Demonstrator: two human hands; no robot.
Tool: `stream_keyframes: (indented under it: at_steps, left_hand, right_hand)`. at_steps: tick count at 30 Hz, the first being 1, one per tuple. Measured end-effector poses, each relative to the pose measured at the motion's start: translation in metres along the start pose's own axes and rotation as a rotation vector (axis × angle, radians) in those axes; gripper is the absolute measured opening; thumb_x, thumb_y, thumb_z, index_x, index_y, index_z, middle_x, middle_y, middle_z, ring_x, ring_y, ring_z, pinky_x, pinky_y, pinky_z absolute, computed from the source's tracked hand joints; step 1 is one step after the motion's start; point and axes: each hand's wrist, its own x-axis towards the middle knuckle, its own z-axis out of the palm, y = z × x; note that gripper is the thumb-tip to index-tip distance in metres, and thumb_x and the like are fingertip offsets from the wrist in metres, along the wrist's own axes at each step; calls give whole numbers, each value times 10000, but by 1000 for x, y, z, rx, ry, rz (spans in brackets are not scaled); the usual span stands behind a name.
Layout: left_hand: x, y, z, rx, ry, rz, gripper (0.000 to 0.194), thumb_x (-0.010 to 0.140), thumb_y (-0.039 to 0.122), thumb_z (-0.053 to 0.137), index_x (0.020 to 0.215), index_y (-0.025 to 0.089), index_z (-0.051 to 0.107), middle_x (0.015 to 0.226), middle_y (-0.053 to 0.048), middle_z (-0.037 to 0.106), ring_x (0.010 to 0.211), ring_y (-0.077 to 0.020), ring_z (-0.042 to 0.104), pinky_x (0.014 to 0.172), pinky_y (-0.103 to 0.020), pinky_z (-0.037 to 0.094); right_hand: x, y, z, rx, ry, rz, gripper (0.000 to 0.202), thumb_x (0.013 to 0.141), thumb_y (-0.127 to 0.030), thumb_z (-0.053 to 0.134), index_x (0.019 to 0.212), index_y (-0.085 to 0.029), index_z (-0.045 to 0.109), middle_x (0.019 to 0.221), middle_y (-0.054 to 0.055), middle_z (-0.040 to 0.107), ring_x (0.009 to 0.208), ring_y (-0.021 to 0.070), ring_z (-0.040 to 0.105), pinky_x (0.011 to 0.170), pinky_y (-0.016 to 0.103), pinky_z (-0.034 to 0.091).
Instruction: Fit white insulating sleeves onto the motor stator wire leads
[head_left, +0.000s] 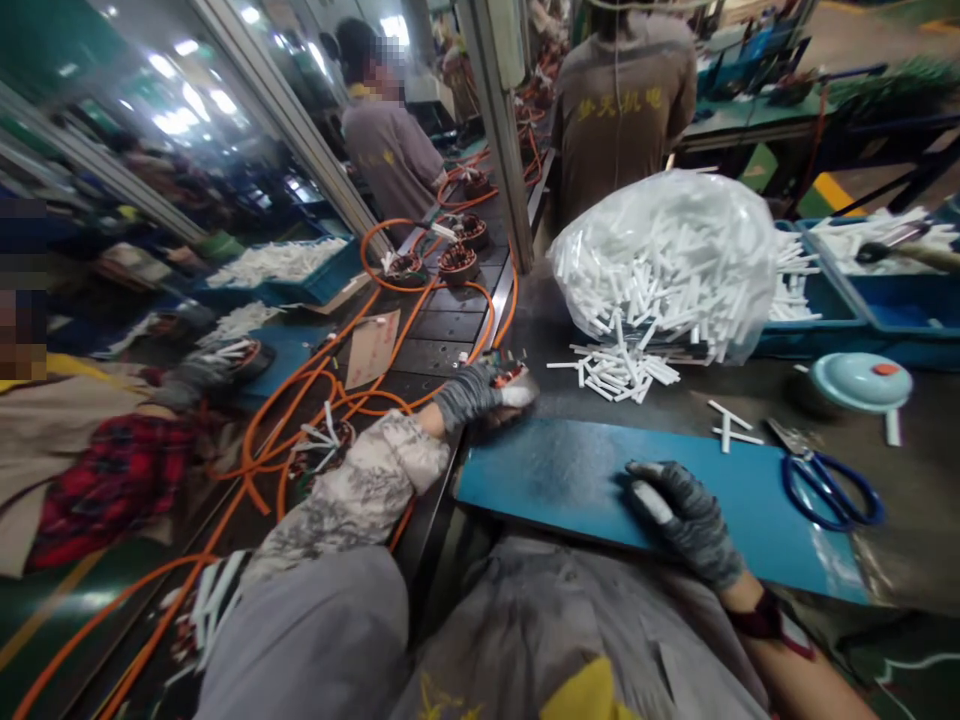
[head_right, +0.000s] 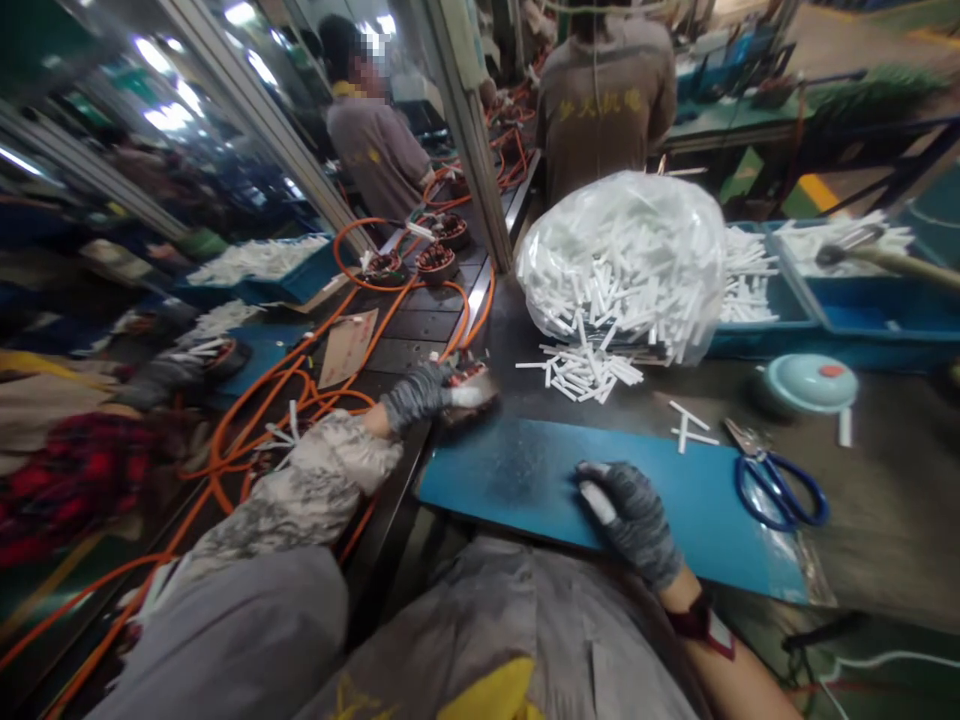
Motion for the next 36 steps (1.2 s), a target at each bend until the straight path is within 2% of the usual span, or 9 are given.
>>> stream_keyframes:
  at_steps: [3,6,8,11,15,18,22,27,36]
  left_hand:
    - [-27,9,38,-38,-168,36,376,832,431,736,1092,159,726,1134,-88,740,1129,-300,635,1075,-464,465]
    - [-38,22,51,-239,-328,149,422,940,375,580,1310,180,631,1186,-101,737,1164,-270,663,1042,-434,513]
    - [-27,23,46,-254,-300,259,484,984,293,469,1453,179,506,1271,-115,707,1196,-238,662,1040,-397,525]
    - [9,13,34,229,-146,386,498,934,134,430,1415,162,557,1432,-121,612,1401,-243,505,1215,-442,355]
    - [43,-9,31,700,-347,389,485,796,82,568,1256,180,688,1423,-110,628,1436,-300,461,1255,-545,235]
    - [36,-16,26,918,-414,387,433,828,179,611,1253,197,692,1256,-104,725,1245,-271,628,1215,-516,316]
    - [-12,-12,7,868,-475,315,311,865,369,659,1122,222,756,951,-70,784,892,-245,728,940,-385,538]
    - [-68,0,2,570,-492,271,405,939,524,574,1232,285,718,905,-15,778,766,-197,717,780,-282,547]
    - [-43,-4,31,130,-233,118,370,921,450,606,1196,214,677,1132,-39,738,1102,-237,669,1053,-400,495]
  right_hand:
    - [13,-22,15,-44,-28,-250,269,963,-327,637,1217,-249,673,1134,92,739,1030,249,705,876,432,607]
    - [25,-39,33,-94,-77,-404,440,956,-362,647,1365,-212,582,1315,151,660,1197,295,626,968,490,559]
    - [30,-45,44,-137,-110,-451,505,953,-366,651,1408,-179,542,1325,163,656,1219,309,607,1005,507,530]
    - [31,-48,56,-242,-158,-490,471,952,-298,657,1400,-189,563,1169,123,729,1098,290,650,1005,493,511]
    - [34,-50,60,-312,-155,-503,377,941,-353,689,1300,-244,652,995,71,760,964,267,675,964,467,508]
    - [36,-47,52,-262,-163,-499,303,953,-382,671,1211,-224,681,1004,71,764,986,252,685,1012,457,493]
    - [38,-31,28,-189,-112,-491,214,992,-303,612,1190,-255,677,1084,55,772,1125,242,678,1147,512,390]
    - [47,-12,7,83,-113,-230,211,1015,-334,546,1134,-282,713,1092,33,781,1085,227,705,1125,481,434]
    - [60,-6,4,656,-198,446,368,870,-595,677,921,-248,790,979,20,792,931,220,712,935,372,551]
